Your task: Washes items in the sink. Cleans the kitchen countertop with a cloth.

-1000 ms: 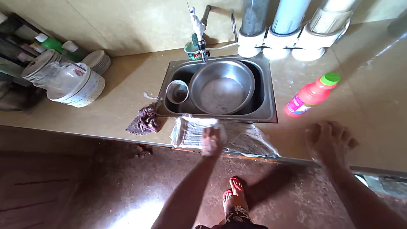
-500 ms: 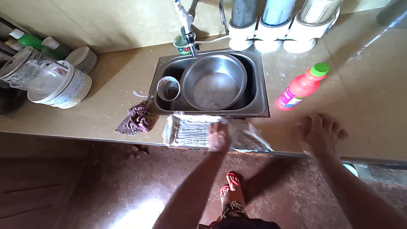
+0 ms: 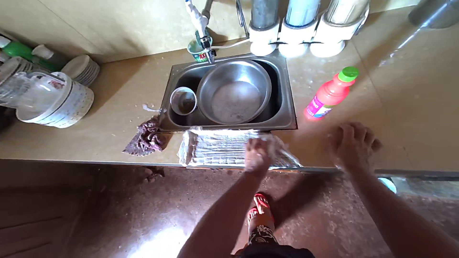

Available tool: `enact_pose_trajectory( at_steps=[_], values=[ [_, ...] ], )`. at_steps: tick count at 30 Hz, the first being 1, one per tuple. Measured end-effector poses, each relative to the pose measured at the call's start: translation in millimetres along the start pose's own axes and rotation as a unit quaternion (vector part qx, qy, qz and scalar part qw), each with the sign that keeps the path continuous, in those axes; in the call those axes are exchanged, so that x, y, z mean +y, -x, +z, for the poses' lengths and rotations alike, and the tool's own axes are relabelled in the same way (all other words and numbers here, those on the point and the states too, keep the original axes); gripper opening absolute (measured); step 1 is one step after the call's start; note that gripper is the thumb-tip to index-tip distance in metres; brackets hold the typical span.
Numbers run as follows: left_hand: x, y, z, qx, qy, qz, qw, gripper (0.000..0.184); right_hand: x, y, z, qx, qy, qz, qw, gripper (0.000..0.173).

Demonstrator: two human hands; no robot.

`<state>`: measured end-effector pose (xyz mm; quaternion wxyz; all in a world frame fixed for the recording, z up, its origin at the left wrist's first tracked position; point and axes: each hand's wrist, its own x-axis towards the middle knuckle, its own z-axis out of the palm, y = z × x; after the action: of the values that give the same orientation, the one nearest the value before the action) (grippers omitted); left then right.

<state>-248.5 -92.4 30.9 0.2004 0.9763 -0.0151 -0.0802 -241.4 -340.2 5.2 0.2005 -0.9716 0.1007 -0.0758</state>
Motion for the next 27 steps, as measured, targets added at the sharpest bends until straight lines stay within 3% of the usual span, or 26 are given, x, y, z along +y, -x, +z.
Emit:
enact_pose_trajectory(
  at_steps=[1,3,7,10,12,15,18,23,27],
  values=[
    [10.0,-1.7,6.1,0.001,0.003,0.046,0.999,0.034,1.8,0.6,-1.4,0.002,-0.003,-0.005,1.000,0.052],
    [-5.6,-1.6,-6.7,-0.041,-0.009,0.062,0.997,0.039,4.7,0.6,-2.7,0.009,-0.009,-0.013,1.000,0.053],
    [-124.3,19.7,-54.2,0.015,-0.118,-0.032,0.992,0.035,4.8,-0.6,0.4,0.005,-0.018,-0.009,1.000,0.053],
    [-170.4,44.4,-81.4,0.070,-0.186,-0.059,0.978,0.027,6.9,-3.2,2.6,0.014,-0.010,-0.010,1.000,0.053],
    [-170.1,44.7,-85.2,0.083,-0.171,-0.096,0.977,0.024,7.4,-2.6,4.8,0.016,-0.013,-0.010,1.000,0.055],
    [-160.2,5.6,-93.2,0.072,-0.085,-0.195,0.974,0.037,11.0,-2.7,4.1,0.018,-0.005,-0.017,1.000,0.061],
    [-158.3,-11.2,-94.5,0.080,-0.099,-0.205,0.971,0.038,13.3,-0.6,2.1,0.015,-0.004,-0.025,1.000,0.061],
    [-161.0,37.4,-84.3,0.100,-0.145,-0.194,0.965,0.031,10.1,-1.6,2.5,0.009,-0.008,-0.010,1.000,0.060],
    [-151.0,-1.1,-100.8,0.062,-0.092,-0.237,0.965,0.036,6.1,0.6,-3.4,0.001,-0.019,-0.025,1.000,0.061]
  ],
)
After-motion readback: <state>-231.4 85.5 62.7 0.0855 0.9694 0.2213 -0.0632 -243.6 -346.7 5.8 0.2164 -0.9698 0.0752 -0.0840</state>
